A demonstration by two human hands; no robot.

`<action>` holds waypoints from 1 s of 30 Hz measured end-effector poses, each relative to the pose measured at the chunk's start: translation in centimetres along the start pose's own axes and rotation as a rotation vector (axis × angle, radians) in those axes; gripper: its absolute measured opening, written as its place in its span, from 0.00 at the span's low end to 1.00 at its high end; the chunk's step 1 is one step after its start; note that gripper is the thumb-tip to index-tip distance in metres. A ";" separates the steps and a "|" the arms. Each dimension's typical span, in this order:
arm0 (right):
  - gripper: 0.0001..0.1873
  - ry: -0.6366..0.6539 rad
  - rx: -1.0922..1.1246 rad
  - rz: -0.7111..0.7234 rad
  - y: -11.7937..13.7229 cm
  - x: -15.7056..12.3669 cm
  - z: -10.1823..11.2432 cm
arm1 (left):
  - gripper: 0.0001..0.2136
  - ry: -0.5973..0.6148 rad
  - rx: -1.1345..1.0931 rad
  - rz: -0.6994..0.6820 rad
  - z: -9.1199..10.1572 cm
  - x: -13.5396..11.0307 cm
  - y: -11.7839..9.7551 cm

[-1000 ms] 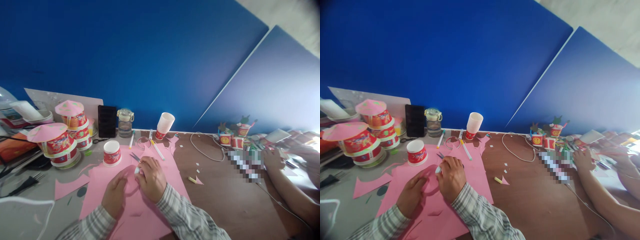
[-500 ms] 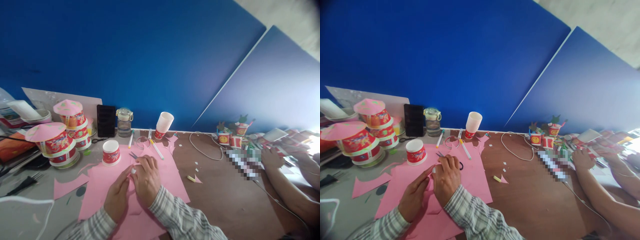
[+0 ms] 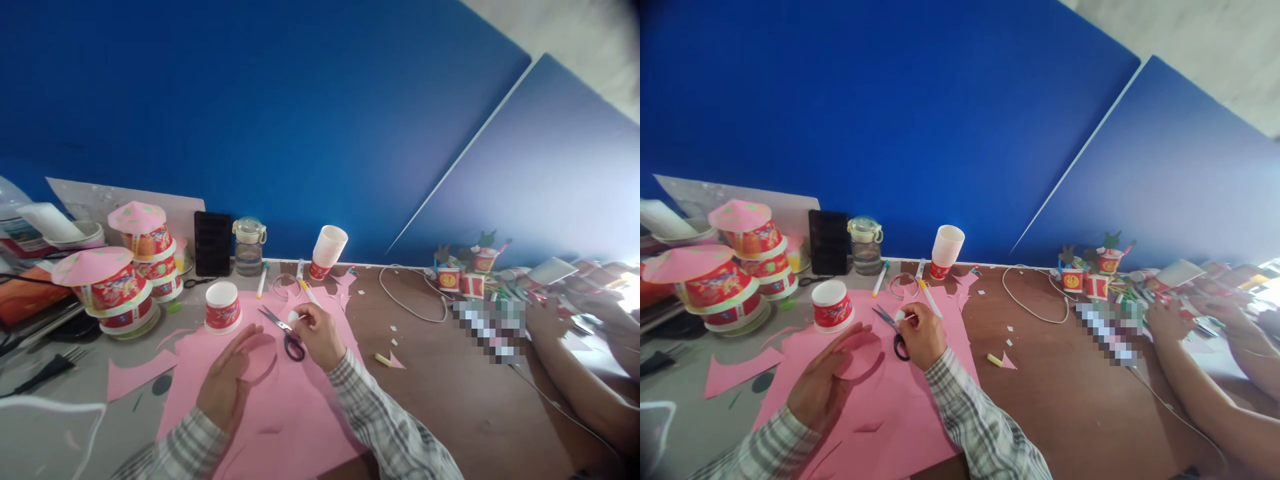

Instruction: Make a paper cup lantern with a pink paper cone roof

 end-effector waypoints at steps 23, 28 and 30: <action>0.15 0.041 -0.035 0.130 -3.2 -0.9 -1.0 | 0.14 0.053 -0.305 0.251 0.2 1.0 -0.6; 0.05 -0.051 -0.063 0.152 -4.7 -0.4 -2.0 | 0.14 0.075 -0.369 0.280 0.4 1.3 -0.5; 0.05 -0.073 -0.075 0.165 -5.4 0.0 -2.4 | 0.14 0.074 -0.380 0.279 0.5 1.5 -0.3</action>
Point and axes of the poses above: each hand's wrist, its own x-axis towards the middle knuckle, its own z-axis out of the back of the hand, y = z × x, the point moved 1 cm from there along x, towards the middle knuckle, and after that the axes turned 7 degrees about -x, right-handed, at the moved point
